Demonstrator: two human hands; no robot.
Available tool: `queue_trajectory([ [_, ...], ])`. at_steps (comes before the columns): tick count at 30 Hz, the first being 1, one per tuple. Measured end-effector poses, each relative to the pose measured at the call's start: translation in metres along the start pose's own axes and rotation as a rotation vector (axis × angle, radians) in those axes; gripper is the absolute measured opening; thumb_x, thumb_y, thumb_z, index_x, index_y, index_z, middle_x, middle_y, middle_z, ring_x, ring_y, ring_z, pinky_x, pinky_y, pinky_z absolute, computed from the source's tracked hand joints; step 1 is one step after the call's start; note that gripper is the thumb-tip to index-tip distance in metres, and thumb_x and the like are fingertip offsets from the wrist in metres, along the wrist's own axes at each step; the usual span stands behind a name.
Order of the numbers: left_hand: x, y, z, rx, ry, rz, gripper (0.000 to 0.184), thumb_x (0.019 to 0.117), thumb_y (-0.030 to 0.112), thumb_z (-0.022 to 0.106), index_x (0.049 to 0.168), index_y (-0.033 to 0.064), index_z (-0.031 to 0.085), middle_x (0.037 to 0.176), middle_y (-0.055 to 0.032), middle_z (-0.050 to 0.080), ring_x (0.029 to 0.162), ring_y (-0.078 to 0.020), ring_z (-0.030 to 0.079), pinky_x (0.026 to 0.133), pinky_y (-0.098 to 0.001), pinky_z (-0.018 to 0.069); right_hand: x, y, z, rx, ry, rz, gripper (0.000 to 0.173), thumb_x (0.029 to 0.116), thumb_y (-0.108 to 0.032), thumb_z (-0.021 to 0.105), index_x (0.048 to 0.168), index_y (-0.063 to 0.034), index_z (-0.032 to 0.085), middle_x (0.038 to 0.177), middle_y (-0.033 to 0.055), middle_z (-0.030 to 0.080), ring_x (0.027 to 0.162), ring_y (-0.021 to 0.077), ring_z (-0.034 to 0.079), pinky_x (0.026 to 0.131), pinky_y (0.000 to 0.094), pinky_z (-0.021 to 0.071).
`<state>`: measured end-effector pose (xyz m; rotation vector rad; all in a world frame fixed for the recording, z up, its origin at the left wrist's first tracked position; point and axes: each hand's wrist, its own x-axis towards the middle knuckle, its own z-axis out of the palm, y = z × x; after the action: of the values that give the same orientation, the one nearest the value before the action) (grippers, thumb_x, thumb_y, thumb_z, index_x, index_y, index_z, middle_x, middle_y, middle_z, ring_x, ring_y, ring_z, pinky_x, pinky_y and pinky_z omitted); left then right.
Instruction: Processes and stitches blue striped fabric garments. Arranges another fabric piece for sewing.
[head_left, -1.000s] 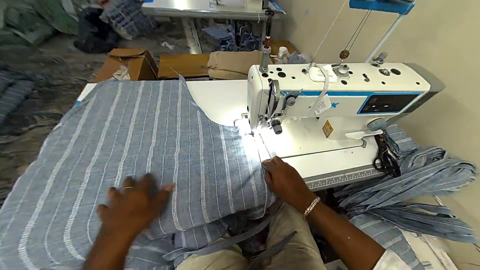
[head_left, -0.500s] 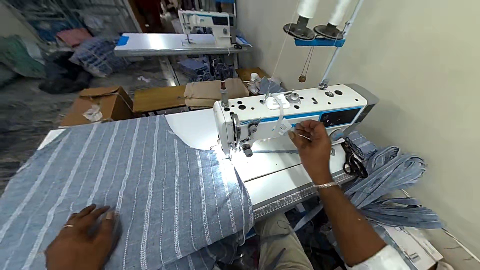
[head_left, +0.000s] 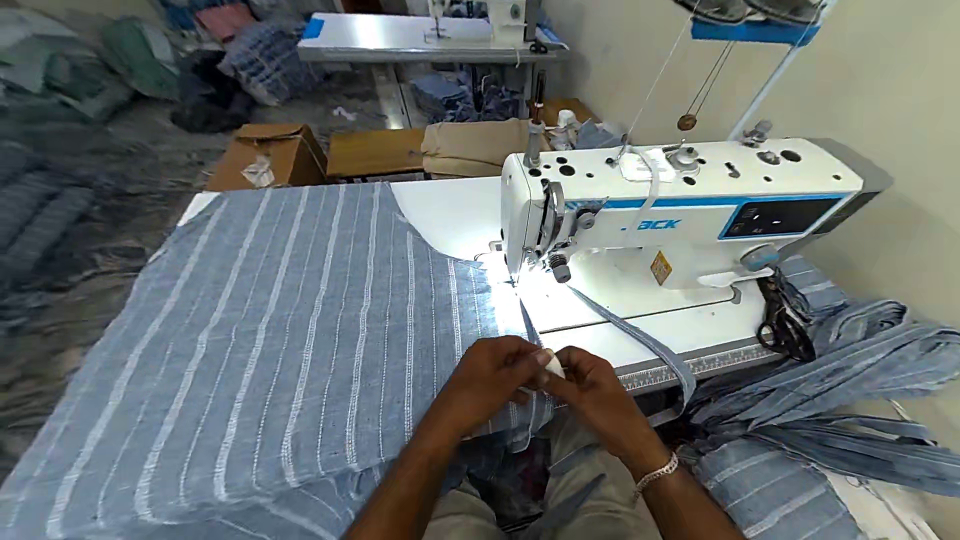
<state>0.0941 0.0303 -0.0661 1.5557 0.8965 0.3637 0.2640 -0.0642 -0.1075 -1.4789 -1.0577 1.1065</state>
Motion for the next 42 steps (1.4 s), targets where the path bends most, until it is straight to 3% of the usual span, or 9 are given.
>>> queue_trajectory([
  [6,0.025,0.019,-0.029,-0.184,-0.154,-0.174,0.021,0.1045,0.018,0.06,0.107,-0.0003,0.069,0.094,-0.01,0.073,0.082,-0.0183,0.073,0.078,-0.0333,0.0634,0.026,-0.013,-0.004,-0.218,0.008,-0.076,0.02,0.0946,-0.027,0.076,0.099,-0.0095,0.069,0.074,0.0057,0.063,0.055,0.0144,0.054,0.048,0.0275,0.0435],
  [14,0.063,0.017,-0.053,-0.193,-0.1,-0.328,0.017,0.1034,0.015,0.061,0.103,-0.0013,0.066,0.086,-0.0106,0.074,0.075,-0.016,0.074,0.072,-0.0288,0.0633,0.055,-0.016,0.006,-0.254,0.093,-0.024,0.026,0.0909,-0.029,0.08,0.094,-0.0069,0.066,0.069,0.0069,0.062,0.05,0.0162,0.056,0.044,0.029,0.047],
  [20,0.126,0.021,-0.066,0.505,-0.111,-0.326,0.02,0.1011,0.016,0.066,0.095,-0.0021,0.067,0.081,-0.0105,0.073,0.068,-0.0154,0.072,0.068,-0.0317,0.0616,0.085,-0.006,0.005,-0.736,0.173,-0.043,0.047,0.0885,-0.043,0.08,0.116,-0.0067,0.067,0.101,0.0105,0.069,0.086,0.0268,0.068,0.075,0.0508,0.0573],
  [24,0.155,0.019,-0.069,0.537,-0.148,-0.315,0.017,0.0978,0.012,0.069,0.088,-0.0017,0.065,0.073,-0.009,0.07,0.06,-0.0135,0.067,0.061,-0.0283,0.0579,0.087,-0.003,0.005,-0.749,0.151,-0.038,0.021,0.0954,-0.023,0.071,0.112,-0.0105,0.07,0.095,0.0048,0.072,0.08,0.0207,0.07,0.073,0.0461,0.0592],
  [28,0.167,0.02,-0.07,0.499,-0.151,-0.283,0.011,0.0957,0.009,0.07,0.093,-0.0016,0.067,0.073,-0.0106,0.07,0.058,-0.0148,0.067,0.057,-0.0276,0.0574,0.079,0.002,0.005,-0.76,0.149,-0.162,0.017,0.0949,-0.014,0.071,0.11,-0.0088,0.071,0.094,0.007,0.071,0.079,0.0215,0.069,0.069,0.0445,0.0581],
  [34,0.171,0.018,-0.072,0.508,-0.171,-0.276,0.011,0.0955,0.008,0.07,0.091,-0.0012,0.066,0.072,-0.0103,0.069,0.057,-0.0145,0.067,0.057,-0.0267,0.0578,0.083,0.005,0.005,-0.881,0.121,-0.181,0.017,0.0958,-0.016,0.064,0.108,-0.0121,0.074,0.09,0.0061,0.068,0.081,0.0211,0.068,0.071,0.0425,0.0582],
  [38,0.162,0.014,-0.072,0.841,-0.112,-0.073,0.023,0.0978,0.024,0.072,0.086,0.0039,0.07,0.073,-0.0069,0.069,0.063,-0.0156,0.068,0.065,-0.0358,0.0587,0.084,0.0,0.007,-0.917,0.089,-0.153,0.018,0.0979,-0.017,0.061,0.108,-0.0112,0.075,0.093,0.0083,0.069,0.086,0.0239,0.07,0.073,0.045,0.058],
  [40,0.145,0.001,-0.07,0.917,0.041,0.089,0.025,0.0978,0.027,0.07,0.1,0.0016,0.07,0.085,-0.015,0.07,0.081,-0.0314,0.069,0.078,-0.0562,0.0561,0.086,-0.002,0.008,-0.917,0.088,-0.141,0.021,0.0983,-0.016,0.06,0.111,-0.0109,0.076,0.097,0.0097,0.07,0.089,0.0249,0.07,0.076,0.0458,0.0584],
  [42,0.113,-0.019,-0.068,0.831,0.21,0.163,0.048,0.0977,0.043,0.07,0.122,0.0022,0.066,0.099,-0.0157,0.071,0.092,-0.0333,0.07,0.085,-0.0586,0.0558,0.087,-0.007,0.009,-0.919,0.061,-0.087,0.025,0.0987,-0.016,0.06,0.118,-0.011,0.074,0.104,0.0115,0.07,0.094,0.0261,0.07,0.08,0.0469,0.0588],
])
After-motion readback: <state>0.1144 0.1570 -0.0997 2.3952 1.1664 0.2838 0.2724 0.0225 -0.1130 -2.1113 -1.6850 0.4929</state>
